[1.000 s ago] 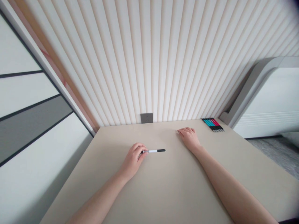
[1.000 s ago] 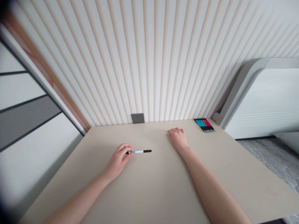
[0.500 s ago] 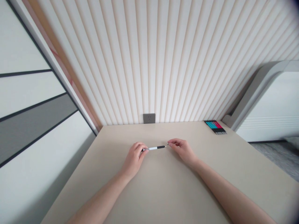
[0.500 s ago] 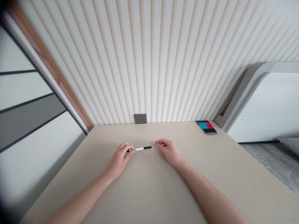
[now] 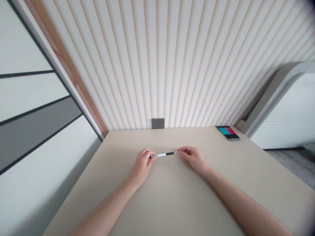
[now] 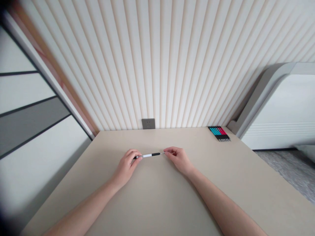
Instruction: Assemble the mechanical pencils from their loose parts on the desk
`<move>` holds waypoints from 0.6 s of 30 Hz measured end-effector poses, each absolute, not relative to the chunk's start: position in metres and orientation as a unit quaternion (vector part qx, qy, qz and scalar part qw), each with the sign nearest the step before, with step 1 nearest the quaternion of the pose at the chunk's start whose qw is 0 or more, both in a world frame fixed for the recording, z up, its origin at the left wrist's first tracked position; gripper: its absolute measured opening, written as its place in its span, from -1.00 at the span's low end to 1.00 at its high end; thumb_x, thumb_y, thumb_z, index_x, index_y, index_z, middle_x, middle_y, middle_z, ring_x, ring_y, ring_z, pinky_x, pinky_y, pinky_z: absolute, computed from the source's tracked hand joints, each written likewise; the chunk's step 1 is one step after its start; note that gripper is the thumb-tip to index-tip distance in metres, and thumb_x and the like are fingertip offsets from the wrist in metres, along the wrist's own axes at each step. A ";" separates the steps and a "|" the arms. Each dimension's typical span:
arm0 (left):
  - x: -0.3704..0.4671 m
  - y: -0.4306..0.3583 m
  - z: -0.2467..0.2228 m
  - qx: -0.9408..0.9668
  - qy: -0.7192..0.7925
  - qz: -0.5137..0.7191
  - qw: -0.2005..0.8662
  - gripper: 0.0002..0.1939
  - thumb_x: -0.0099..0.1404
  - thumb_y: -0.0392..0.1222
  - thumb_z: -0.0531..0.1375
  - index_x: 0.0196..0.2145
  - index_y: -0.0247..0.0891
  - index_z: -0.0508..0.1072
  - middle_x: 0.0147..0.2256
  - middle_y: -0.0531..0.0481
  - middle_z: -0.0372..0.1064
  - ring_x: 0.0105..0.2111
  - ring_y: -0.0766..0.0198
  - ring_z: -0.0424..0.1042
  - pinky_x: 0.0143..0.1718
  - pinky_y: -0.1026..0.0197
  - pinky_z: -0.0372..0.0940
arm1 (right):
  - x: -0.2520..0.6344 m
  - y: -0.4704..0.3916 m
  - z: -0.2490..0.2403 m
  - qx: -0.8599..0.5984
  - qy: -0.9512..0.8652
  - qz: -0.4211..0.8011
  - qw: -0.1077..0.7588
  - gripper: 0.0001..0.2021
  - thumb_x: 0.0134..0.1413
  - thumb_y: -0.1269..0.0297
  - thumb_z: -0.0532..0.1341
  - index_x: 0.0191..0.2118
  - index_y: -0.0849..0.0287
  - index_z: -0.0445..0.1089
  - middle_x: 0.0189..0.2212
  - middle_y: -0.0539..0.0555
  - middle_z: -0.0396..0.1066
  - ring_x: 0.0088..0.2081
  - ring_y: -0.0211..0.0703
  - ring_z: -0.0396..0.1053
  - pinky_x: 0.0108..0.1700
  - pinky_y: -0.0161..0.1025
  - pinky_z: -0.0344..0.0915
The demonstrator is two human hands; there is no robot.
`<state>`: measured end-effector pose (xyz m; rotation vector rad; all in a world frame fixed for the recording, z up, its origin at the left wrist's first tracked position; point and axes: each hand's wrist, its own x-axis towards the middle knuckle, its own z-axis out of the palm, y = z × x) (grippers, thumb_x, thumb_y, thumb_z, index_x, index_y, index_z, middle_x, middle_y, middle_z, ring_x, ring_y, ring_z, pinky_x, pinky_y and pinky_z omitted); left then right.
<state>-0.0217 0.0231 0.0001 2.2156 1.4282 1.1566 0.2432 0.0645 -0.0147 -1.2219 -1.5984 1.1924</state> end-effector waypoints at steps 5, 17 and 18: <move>-0.021 0.022 0.003 0.761 0.492 0.401 0.134 -0.91 0.36 -0.21 0.13 -0.29 -0.20 0.43 -0.25 -0.04 0.39 -0.19 0.19 0.40 -0.12 0.13 0.31 | 0.240 0.063 -0.014 -0.455 -0.629 0.497 0.387 -0.65 0.03 0.00 0.26 -0.20 0.18 0.52 -0.37 0.04 0.49 -0.43 -0.22 0.32 -0.39 -0.29 0.20; -0.020 0.020 0.006 0.767 0.474 0.403 0.158 -0.85 0.41 -0.17 0.06 -0.28 -0.19 0.39 -0.24 -0.04 0.38 -0.17 0.19 0.39 -0.10 0.15 0.30 | 0.232 0.053 -0.008 -0.428 -0.637 0.514 0.382 -0.67 0.04 0.04 0.28 -0.21 0.20 0.51 -0.45 0.00 0.42 -0.44 -0.25 0.27 -0.39 -0.30 0.16; -0.020 0.020 0.006 0.767 0.474 0.403 0.160 -0.85 0.41 -0.17 0.05 -0.28 -0.20 0.39 -0.24 -0.04 0.38 -0.17 0.19 0.39 -0.10 0.15 0.30 | 0.233 0.052 -0.006 -0.429 -0.644 0.510 0.376 -0.68 0.04 0.04 0.27 -0.21 0.20 0.51 -0.46 -0.01 0.41 -0.45 -0.26 0.25 -0.40 -0.30 0.15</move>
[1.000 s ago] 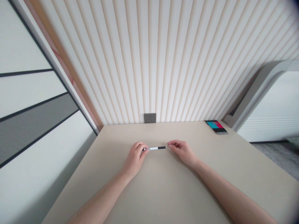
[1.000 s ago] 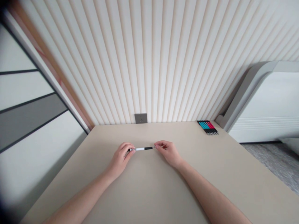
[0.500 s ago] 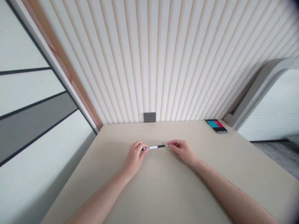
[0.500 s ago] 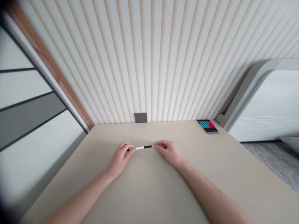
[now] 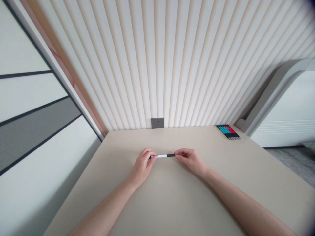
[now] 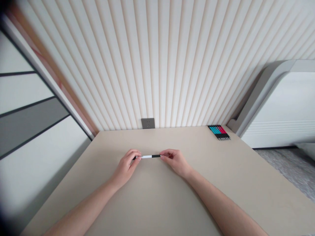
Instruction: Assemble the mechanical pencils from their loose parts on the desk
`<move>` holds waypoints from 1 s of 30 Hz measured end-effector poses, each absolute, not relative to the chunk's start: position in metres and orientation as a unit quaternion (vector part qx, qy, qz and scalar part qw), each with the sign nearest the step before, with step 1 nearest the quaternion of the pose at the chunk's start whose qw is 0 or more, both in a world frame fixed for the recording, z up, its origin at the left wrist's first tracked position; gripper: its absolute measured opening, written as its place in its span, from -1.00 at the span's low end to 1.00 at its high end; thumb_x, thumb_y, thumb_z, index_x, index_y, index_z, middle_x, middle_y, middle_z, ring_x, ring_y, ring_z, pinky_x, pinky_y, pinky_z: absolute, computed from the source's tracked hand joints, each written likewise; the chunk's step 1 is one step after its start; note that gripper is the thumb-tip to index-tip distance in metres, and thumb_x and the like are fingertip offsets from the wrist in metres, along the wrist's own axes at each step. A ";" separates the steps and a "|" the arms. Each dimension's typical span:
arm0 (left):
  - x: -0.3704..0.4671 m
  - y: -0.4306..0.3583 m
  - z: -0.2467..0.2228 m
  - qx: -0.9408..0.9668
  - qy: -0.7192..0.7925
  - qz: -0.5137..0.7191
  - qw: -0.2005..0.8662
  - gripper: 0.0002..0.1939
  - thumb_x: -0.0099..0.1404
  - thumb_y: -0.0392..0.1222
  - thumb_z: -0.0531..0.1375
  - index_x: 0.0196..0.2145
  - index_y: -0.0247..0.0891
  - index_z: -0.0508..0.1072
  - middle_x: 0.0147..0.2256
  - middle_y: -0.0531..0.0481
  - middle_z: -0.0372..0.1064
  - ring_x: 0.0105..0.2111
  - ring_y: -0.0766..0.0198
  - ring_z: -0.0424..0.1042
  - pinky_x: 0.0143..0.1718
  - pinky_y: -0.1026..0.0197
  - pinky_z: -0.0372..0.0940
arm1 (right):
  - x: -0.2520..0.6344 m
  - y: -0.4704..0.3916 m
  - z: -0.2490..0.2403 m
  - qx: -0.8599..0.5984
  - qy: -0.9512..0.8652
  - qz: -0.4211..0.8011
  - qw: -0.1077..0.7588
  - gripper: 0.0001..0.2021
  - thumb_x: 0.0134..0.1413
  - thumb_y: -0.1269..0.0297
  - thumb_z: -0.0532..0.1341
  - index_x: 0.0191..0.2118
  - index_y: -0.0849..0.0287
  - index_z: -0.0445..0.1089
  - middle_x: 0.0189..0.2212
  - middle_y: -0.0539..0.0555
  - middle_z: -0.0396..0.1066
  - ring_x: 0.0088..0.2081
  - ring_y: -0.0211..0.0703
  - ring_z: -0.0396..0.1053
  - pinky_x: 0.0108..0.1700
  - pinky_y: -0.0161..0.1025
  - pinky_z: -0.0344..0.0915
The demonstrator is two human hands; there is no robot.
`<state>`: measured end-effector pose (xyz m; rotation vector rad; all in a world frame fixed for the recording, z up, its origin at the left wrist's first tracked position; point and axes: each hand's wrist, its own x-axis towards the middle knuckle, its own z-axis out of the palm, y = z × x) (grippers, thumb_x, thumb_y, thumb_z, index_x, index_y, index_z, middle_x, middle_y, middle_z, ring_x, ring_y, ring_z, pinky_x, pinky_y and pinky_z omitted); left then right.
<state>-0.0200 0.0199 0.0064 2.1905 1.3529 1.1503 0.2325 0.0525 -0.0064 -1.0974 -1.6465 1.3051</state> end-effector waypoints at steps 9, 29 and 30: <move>-0.021 0.019 0.007 0.771 0.473 0.391 0.169 -0.75 0.44 -0.20 -0.02 -0.36 -0.22 0.35 -0.23 -0.06 0.36 -0.18 0.22 0.38 -0.09 0.18 0.27 | 0.234 0.048 0.001 -0.422 -0.708 0.447 0.348 -0.73 0.09 0.09 0.24 -0.23 0.18 0.52 -0.43 0.02 0.41 -0.39 -0.22 0.26 -0.33 -0.28 0.21; -0.020 0.020 0.004 0.774 0.471 0.397 0.150 -0.97 0.38 -0.25 0.09 -0.23 -0.20 0.32 -0.23 -0.03 0.34 -0.17 0.20 0.36 -0.10 0.16 0.27 | 0.232 0.048 -0.005 -0.437 -0.728 0.383 0.364 -0.67 0.14 0.05 0.21 -0.07 0.14 0.43 -0.36 0.03 0.44 -0.37 -0.21 0.32 -0.33 -0.30 0.24; -0.020 0.019 0.004 0.774 0.470 0.397 0.150 -0.97 0.37 -0.25 0.09 -0.23 -0.20 0.32 -0.23 -0.03 0.34 -0.18 0.20 0.36 -0.10 0.16 0.27 | 0.232 0.048 -0.006 -0.437 -0.729 0.377 0.367 -0.70 0.14 0.07 0.22 -0.10 0.14 0.44 -0.37 0.03 0.44 -0.37 -0.21 0.33 -0.32 -0.29 0.25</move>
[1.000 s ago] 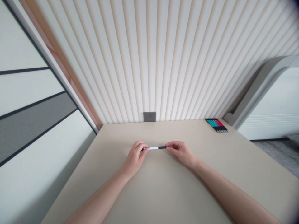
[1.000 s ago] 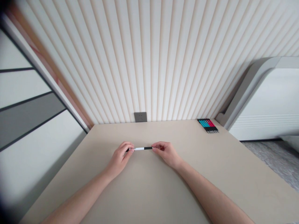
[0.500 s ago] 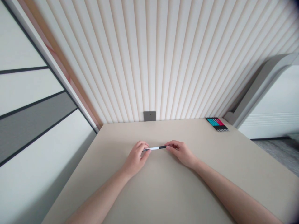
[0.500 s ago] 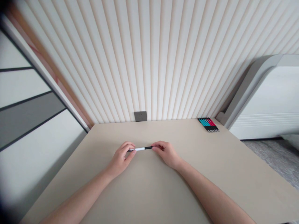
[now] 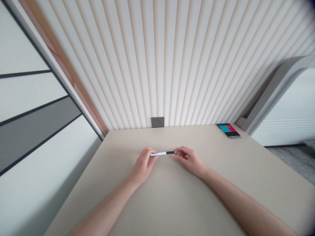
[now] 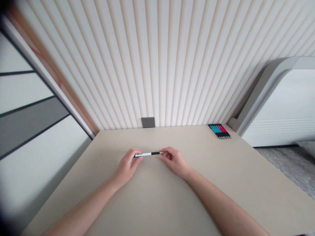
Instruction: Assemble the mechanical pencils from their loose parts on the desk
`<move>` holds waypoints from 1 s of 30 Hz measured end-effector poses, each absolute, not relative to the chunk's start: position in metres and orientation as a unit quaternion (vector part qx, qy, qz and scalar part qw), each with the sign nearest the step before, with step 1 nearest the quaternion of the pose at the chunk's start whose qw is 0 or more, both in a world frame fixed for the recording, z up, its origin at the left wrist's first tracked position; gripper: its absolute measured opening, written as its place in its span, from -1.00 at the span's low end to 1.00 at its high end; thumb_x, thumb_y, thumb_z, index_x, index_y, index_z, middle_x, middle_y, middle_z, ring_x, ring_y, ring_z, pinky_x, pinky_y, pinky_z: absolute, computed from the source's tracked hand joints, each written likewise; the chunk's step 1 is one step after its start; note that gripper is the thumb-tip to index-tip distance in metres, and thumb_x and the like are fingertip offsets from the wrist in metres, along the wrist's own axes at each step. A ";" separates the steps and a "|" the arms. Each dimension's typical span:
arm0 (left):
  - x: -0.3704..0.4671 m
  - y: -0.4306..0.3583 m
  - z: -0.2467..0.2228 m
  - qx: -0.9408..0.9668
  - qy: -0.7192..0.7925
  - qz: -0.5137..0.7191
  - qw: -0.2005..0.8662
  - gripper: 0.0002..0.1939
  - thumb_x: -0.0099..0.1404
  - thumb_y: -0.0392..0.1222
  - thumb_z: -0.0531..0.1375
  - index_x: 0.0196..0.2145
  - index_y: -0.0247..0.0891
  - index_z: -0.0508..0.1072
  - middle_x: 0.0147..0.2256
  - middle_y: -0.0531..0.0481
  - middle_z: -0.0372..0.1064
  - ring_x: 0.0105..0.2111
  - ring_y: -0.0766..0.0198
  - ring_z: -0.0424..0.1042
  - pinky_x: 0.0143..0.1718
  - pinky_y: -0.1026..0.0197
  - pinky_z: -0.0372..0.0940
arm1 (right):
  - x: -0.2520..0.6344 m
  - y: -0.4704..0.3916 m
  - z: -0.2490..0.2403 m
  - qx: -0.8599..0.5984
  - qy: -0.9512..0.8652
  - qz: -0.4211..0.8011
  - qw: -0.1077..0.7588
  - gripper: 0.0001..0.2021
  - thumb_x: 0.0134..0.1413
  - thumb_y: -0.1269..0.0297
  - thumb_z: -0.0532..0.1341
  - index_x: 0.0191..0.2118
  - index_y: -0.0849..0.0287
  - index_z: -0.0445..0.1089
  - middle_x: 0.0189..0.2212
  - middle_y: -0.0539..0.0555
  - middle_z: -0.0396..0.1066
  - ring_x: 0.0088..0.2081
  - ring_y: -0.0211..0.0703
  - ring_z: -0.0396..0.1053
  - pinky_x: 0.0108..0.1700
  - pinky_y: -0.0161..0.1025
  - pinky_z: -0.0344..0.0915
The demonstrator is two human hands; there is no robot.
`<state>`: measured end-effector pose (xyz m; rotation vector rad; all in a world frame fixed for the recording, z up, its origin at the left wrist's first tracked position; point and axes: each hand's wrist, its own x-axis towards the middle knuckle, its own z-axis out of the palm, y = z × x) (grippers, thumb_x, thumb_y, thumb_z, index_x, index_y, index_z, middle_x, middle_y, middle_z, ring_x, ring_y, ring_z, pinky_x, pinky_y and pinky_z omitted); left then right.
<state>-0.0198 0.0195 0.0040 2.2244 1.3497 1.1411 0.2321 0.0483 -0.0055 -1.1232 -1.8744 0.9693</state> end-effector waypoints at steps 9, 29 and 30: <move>-0.020 0.019 0.005 0.774 0.470 0.394 0.155 -0.94 0.36 -0.31 0.08 -0.24 -0.19 0.31 -0.25 -0.02 0.34 -0.19 0.21 0.35 -0.12 0.16 0.27 | 0.235 0.046 0.004 -0.370 -0.825 0.285 0.318 -0.73 0.32 0.17 0.03 -0.30 0.15 0.40 -0.39 0.05 0.39 -0.35 -0.21 0.32 -0.27 -0.28 0.23; -0.022 0.022 0.003 0.790 0.471 0.364 0.145 -0.90 0.36 -0.21 0.14 -0.28 -0.21 0.45 -0.28 -0.03 0.40 -0.22 0.20 0.40 -0.15 0.16 0.30 | 0.239 0.045 0.009 -0.363 -0.880 0.177 0.251 -0.73 0.38 0.22 -0.09 -0.17 0.16 0.33 -0.31 0.12 0.41 -0.28 -0.14 0.33 -0.18 -0.22 0.22; -0.022 0.022 0.002 0.792 0.469 0.363 0.144 -0.90 0.35 -0.21 0.15 -0.28 -0.21 0.47 -0.28 -0.03 0.41 -0.23 0.20 0.41 -0.16 0.16 0.30 | 0.240 0.046 0.010 -0.364 -0.881 0.171 0.248 -0.72 0.38 0.22 -0.09 -0.15 0.16 0.33 -0.31 0.12 0.41 -0.27 -0.13 0.33 -0.18 -0.21 0.22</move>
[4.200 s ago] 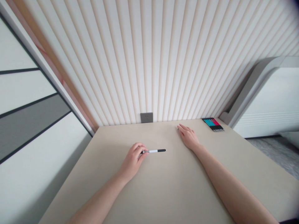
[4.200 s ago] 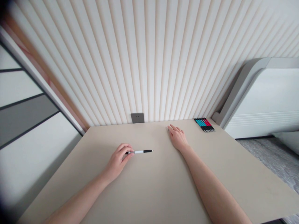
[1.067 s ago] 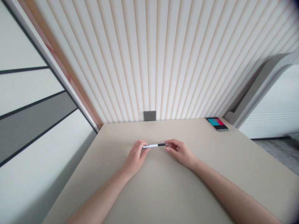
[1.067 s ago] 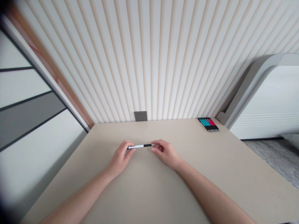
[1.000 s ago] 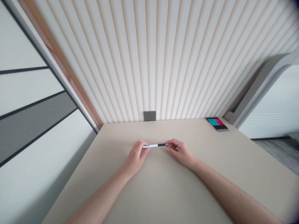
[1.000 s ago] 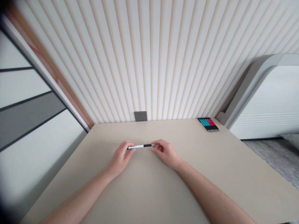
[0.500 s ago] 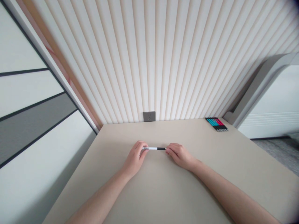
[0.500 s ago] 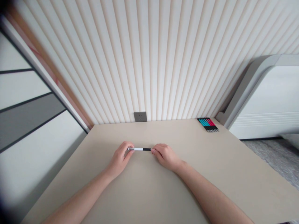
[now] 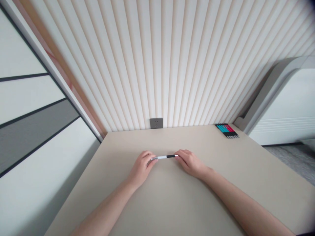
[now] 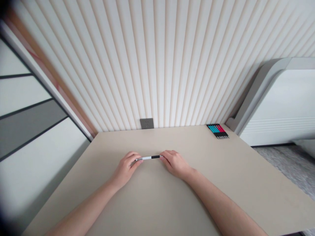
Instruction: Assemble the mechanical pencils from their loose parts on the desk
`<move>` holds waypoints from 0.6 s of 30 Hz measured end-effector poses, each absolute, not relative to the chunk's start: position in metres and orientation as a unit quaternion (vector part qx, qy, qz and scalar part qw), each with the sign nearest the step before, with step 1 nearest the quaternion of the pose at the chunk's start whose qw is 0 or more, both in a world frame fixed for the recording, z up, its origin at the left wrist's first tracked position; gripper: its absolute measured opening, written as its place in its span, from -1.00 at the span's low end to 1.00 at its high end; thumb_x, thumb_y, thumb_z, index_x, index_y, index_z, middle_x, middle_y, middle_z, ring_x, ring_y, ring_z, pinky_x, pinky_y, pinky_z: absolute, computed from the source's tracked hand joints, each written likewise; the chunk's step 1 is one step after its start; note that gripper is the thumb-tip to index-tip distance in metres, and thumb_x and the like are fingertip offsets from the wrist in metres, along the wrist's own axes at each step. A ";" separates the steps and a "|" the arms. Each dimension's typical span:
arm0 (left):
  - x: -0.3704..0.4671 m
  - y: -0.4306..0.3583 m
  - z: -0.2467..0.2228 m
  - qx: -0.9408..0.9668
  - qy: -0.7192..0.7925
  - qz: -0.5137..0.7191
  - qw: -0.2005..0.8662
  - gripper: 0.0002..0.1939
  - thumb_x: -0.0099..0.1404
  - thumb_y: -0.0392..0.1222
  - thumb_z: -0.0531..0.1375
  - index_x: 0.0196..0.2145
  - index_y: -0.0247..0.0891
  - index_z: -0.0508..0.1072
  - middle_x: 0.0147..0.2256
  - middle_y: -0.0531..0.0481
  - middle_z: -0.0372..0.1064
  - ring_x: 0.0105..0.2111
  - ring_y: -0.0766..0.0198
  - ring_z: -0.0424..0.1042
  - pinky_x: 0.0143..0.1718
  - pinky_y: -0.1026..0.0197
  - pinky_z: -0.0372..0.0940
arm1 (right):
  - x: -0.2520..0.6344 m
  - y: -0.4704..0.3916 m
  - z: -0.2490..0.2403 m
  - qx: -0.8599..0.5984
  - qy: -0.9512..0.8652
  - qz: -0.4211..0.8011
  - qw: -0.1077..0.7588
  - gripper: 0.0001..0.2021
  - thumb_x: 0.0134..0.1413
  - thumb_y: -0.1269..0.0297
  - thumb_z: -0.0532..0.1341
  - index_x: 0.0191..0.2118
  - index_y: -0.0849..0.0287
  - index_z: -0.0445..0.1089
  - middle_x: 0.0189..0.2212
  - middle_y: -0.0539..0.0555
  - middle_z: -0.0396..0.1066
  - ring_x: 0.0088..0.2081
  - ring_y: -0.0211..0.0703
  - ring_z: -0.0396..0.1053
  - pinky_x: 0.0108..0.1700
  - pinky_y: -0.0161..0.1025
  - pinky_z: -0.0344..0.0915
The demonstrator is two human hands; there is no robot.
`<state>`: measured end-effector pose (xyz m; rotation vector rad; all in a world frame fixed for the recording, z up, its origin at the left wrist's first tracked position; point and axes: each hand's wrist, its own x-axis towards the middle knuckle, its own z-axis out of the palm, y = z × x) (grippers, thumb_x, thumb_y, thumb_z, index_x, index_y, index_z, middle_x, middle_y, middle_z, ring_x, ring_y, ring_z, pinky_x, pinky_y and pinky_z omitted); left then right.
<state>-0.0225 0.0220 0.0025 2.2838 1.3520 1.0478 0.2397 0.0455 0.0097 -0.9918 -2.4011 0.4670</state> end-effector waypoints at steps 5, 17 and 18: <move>-0.024 0.023 -0.001 0.796 0.459 0.369 0.139 -0.88 0.33 -0.22 0.18 -0.25 -0.18 0.53 -0.30 -0.03 0.42 -0.26 0.21 0.42 -0.20 0.18 0.33 | 0.244 0.047 0.014 -0.326 -0.904 0.141 0.238 -0.68 0.37 0.20 -0.10 -0.27 0.17 0.34 -0.39 0.14 0.38 -0.33 -0.12 0.29 -0.20 -0.18 0.19; -0.028 0.022 0.002 0.815 0.449 0.354 0.099 -0.88 0.34 -0.24 0.17 -0.25 -0.17 0.52 -0.27 -0.05 0.40 -0.24 0.19 0.41 -0.19 0.16 0.34 | 0.239 0.043 0.010 -0.371 -0.859 0.251 0.246 -0.59 0.38 0.14 -0.13 -0.39 0.16 0.31 -0.52 0.01 0.36 -0.48 -0.26 0.25 -0.37 -0.31 0.18; -0.028 0.022 0.001 0.813 0.451 0.353 0.104 -0.89 0.34 -0.24 0.17 -0.25 -0.17 0.52 -0.27 -0.04 0.40 -0.25 0.20 0.41 -0.19 0.16 0.34 | 0.240 0.045 0.012 -0.366 -0.872 0.211 0.249 -0.64 0.37 0.15 -0.10 -0.31 0.16 0.34 -0.45 0.05 0.40 -0.43 -0.23 0.29 -0.31 -0.28 0.19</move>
